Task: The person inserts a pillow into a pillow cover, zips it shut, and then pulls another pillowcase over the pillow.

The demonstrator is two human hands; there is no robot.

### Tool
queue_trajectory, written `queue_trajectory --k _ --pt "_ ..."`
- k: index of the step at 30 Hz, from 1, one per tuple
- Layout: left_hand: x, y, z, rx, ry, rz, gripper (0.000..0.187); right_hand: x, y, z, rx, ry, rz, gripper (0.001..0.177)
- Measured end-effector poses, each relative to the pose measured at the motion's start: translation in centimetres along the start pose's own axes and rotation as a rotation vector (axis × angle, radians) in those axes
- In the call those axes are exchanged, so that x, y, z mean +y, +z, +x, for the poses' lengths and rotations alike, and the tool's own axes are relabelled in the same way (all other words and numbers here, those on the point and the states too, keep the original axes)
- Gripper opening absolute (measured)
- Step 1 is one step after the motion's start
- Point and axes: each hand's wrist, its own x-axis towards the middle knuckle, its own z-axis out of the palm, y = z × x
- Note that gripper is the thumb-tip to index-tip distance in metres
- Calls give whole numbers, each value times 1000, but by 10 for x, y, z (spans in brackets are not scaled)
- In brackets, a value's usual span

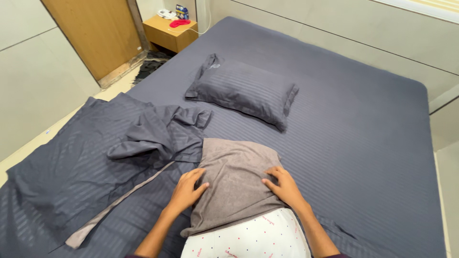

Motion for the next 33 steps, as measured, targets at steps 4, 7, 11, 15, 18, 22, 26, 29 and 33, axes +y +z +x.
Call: queue_trajectory --k 4,7,11,15,18,22,26,29,33 --pt "-6 21 11 -49 -128 54 24 28 14 -14 157 -10 -25 26" --pt "-18 22 -4 -117 -82 38 21 44 20 -32 149 -165 96 21" --pt "-41 14 -44 -203 -65 -294 25 69 14 -42 222 1 289 20" --pt "-42 24 -61 11 -141 -420 25 77 18 -44 73 771 652 21" --pt "-36 34 -49 -180 -897 -1019 18 102 43 -40 161 610 1056 29" --pt "-46 58 -15 -61 -695 -879 19 146 60 -13 282 312 833 27" --pt "-62 71 38 44 -446 -819 31 152 44 26 398 200 871 29" --pt "-72 81 49 -16 -490 -747 48 159 48 28 379 293 801 29" --pt "-97 97 46 -229 -621 -305 48 177 61 19 406 384 572 23"
